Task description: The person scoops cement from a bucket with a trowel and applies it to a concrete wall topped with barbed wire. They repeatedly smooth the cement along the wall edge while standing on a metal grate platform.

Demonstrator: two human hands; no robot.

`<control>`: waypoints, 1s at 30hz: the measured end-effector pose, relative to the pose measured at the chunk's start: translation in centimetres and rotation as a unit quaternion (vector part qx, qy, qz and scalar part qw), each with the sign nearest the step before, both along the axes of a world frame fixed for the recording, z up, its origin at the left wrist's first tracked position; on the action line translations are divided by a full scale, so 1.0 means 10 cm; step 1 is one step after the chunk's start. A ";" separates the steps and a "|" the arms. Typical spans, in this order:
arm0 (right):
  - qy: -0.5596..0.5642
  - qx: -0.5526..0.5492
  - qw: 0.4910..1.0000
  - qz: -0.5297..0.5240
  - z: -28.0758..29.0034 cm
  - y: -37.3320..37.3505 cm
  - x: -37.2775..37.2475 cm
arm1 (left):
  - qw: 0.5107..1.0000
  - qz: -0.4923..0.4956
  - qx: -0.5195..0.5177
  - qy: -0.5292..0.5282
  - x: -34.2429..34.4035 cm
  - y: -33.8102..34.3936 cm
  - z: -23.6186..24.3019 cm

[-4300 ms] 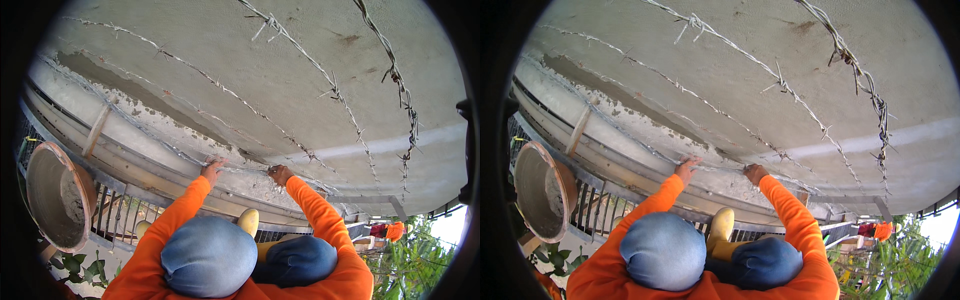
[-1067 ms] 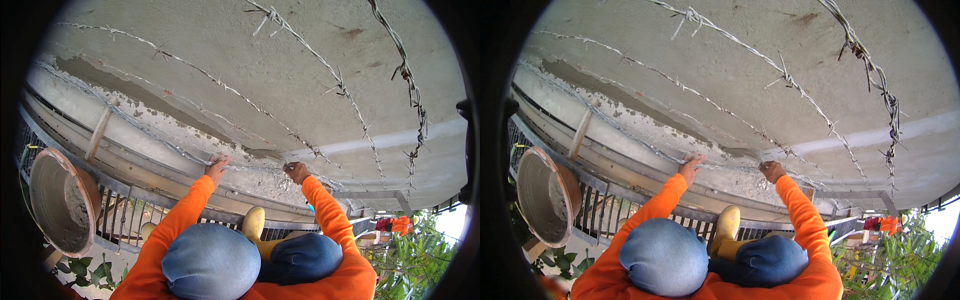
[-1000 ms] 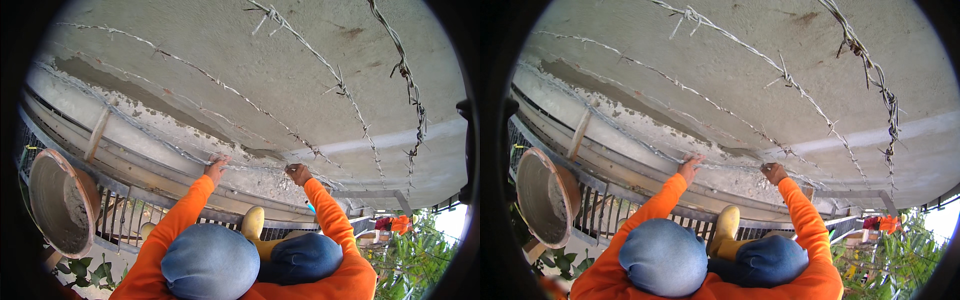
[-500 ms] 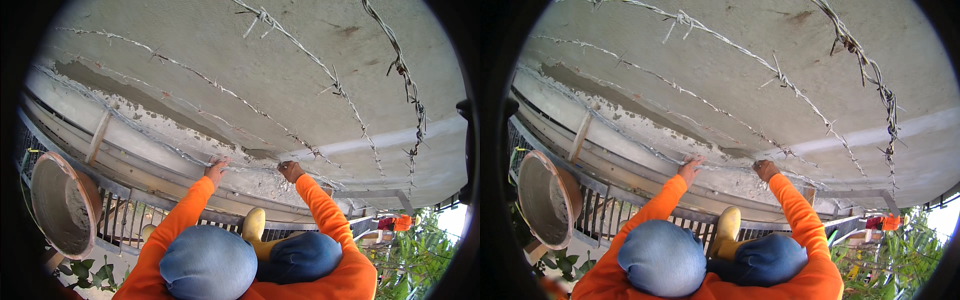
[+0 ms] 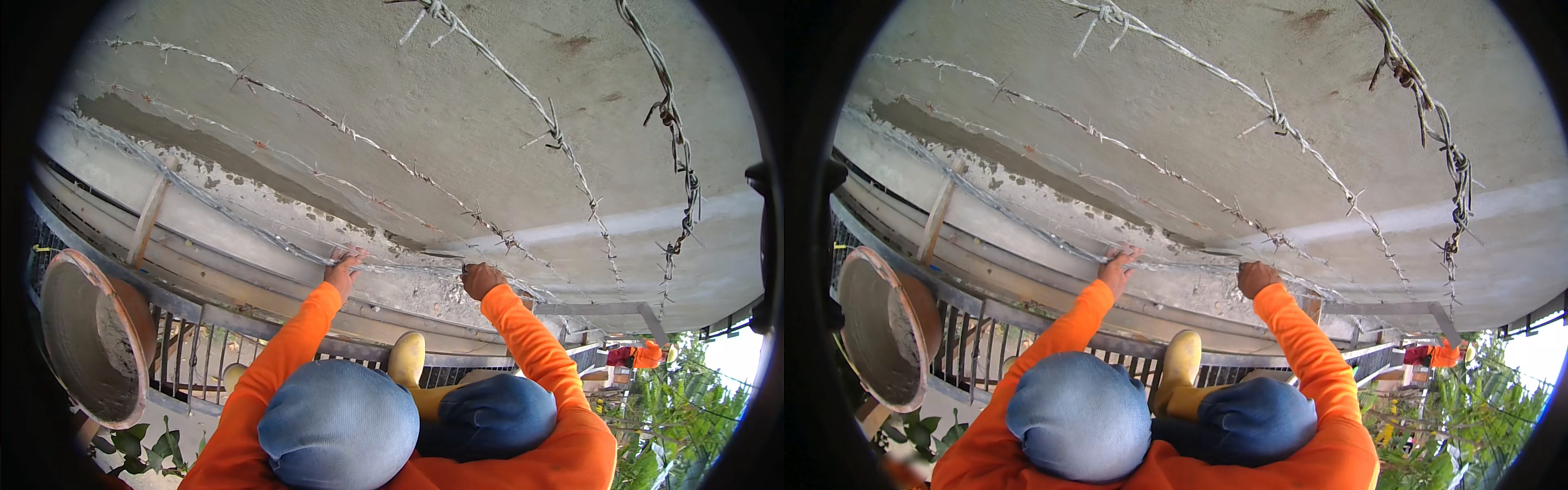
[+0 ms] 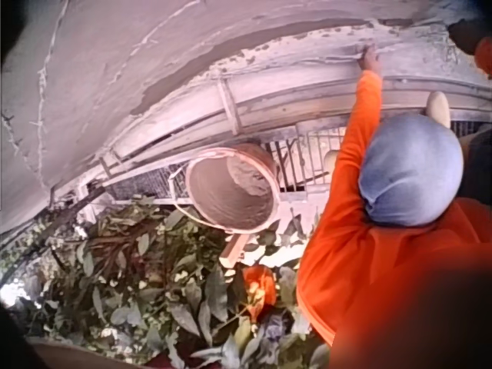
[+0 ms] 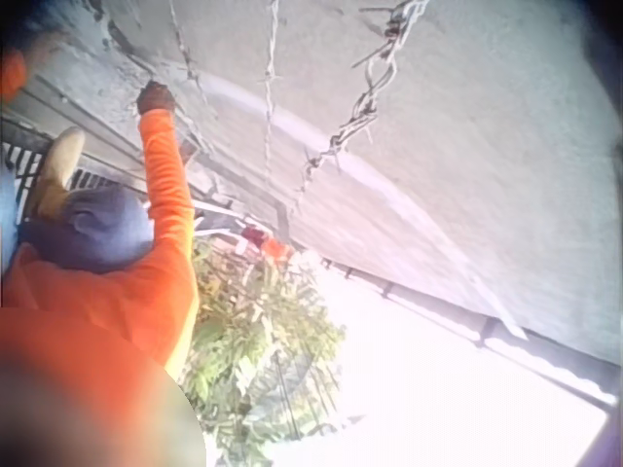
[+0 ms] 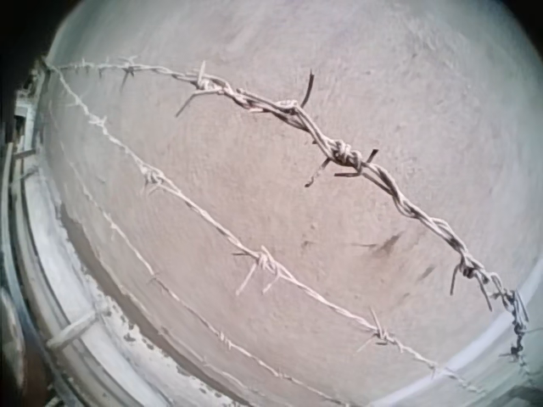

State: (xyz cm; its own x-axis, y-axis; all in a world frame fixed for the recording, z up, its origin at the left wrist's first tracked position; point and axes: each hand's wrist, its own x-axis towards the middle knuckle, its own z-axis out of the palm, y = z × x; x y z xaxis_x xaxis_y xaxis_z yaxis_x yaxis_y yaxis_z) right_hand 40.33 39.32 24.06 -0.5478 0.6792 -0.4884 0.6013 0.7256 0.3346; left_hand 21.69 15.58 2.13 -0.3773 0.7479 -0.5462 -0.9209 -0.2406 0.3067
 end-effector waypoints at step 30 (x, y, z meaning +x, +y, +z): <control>0.156 -0.060 0.983 -0.080 -0.11 -0.35 -0.25 | 0.999 -0.039 0.004 0.027 -0.06 -0.03 -0.02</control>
State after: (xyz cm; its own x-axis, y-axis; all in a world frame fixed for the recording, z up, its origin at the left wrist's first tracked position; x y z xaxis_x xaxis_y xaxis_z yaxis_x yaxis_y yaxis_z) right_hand 37.84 35.83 22.99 -0.5746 0.7169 -0.3949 0.7708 0.6362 0.0336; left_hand 21.09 15.29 1.89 -0.3468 0.7801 -0.5208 -0.9189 -0.1712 0.3554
